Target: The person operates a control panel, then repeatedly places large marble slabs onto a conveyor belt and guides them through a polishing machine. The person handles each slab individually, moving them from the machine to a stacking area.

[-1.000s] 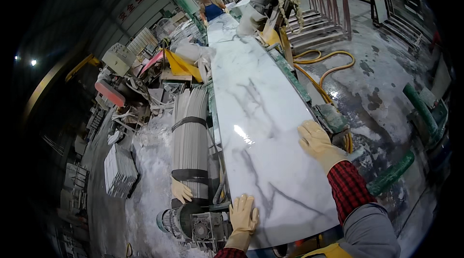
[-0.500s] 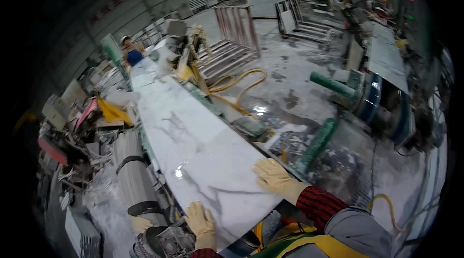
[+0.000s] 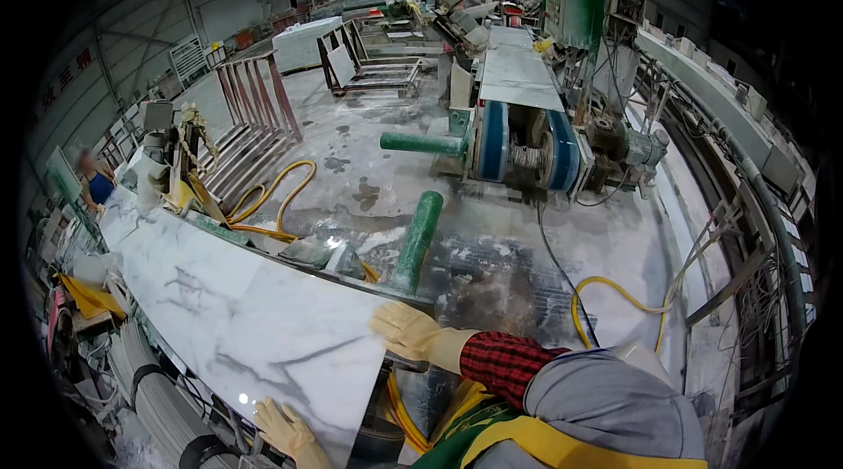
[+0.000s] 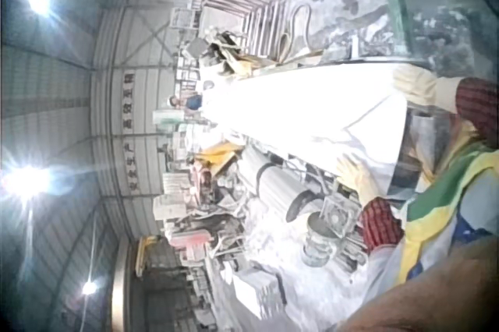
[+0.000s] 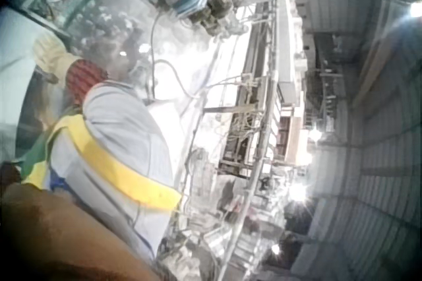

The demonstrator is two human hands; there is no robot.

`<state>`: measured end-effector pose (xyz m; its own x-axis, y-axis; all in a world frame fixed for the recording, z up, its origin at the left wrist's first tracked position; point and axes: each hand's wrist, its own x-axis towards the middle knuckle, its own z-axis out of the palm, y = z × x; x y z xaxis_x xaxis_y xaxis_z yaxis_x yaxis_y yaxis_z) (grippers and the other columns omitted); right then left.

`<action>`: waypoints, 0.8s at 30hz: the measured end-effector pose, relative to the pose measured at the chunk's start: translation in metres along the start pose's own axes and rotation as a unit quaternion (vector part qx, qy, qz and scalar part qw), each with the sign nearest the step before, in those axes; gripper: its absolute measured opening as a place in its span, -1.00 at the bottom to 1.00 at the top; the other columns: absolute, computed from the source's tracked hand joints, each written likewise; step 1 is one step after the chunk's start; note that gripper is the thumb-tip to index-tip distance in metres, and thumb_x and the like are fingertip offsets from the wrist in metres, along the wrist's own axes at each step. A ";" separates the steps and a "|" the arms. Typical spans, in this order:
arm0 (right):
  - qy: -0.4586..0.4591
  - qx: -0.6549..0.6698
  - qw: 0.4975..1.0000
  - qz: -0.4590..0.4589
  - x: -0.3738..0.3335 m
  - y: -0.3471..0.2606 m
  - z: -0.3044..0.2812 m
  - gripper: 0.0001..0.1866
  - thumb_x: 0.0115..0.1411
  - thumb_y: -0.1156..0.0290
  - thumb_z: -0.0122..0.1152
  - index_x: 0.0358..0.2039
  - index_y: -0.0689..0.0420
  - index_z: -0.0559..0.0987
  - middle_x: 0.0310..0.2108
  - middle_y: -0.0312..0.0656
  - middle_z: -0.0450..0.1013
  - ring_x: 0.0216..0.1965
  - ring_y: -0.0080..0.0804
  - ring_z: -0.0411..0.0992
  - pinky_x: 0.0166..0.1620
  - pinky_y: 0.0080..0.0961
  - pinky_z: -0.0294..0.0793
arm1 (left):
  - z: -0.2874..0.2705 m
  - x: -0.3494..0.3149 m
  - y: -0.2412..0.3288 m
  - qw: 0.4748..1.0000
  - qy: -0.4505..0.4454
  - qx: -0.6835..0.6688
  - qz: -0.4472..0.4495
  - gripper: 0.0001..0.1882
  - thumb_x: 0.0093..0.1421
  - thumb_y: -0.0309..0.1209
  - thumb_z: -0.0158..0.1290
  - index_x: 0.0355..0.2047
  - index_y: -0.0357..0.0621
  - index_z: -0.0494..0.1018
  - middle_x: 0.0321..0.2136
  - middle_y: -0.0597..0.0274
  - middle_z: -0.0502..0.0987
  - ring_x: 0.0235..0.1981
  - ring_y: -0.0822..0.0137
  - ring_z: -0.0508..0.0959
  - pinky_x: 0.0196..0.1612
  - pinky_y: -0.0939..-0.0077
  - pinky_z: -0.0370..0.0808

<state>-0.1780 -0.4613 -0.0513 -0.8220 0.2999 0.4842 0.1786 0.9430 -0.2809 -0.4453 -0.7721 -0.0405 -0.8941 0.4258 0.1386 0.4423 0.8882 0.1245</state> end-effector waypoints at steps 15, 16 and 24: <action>0.066 0.053 0.993 -0.083 -0.019 0.016 -0.011 -0.54 0.26 0.32 0.36 0.17 0.12 0.58 0.22 0.08 0.50 0.22 0.17 0.45 0.32 0.01 0.45 | 0.008 -0.004 -0.004 1.000 0.009 -0.007 0.011 -0.45 0.58 -0.05 -0.02 0.47 0.06 0.42 0.58 0.07 0.29 0.62 -0.02 0.18 0.54 -0.31 0.18; 0.037 0.064 0.996 -0.041 -0.019 0.018 -0.012 -0.55 0.28 0.30 0.34 0.16 0.13 0.60 0.18 0.08 0.53 0.22 0.17 0.47 0.31 0.00 0.46 | 0.007 -0.003 -0.004 1.000 0.014 -0.016 0.013 -0.44 0.58 -0.05 -0.01 0.47 0.05 0.42 0.58 0.06 0.29 0.62 -0.02 0.18 0.53 -0.30 0.18; -0.257 0.354 0.856 0.275 -0.014 -0.052 -0.072 -0.57 0.50 0.08 0.24 0.04 0.21 0.71 0.10 0.13 0.66 0.18 0.00 0.62 0.25 -0.15 0.56 | -0.011 -0.041 0.011 0.992 0.068 -0.073 0.083 -0.53 0.40 -0.20 0.14 0.26 -0.08 0.51 0.42 -0.10 0.41 0.44 -0.20 0.35 0.41 -0.22 0.28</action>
<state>-0.1367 -0.5042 0.0155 -0.8804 0.3959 -0.2610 0.3928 0.3006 -0.8691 -0.4029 -0.7820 -0.0343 -0.7946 0.5283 0.2991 0.5971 0.7692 0.2277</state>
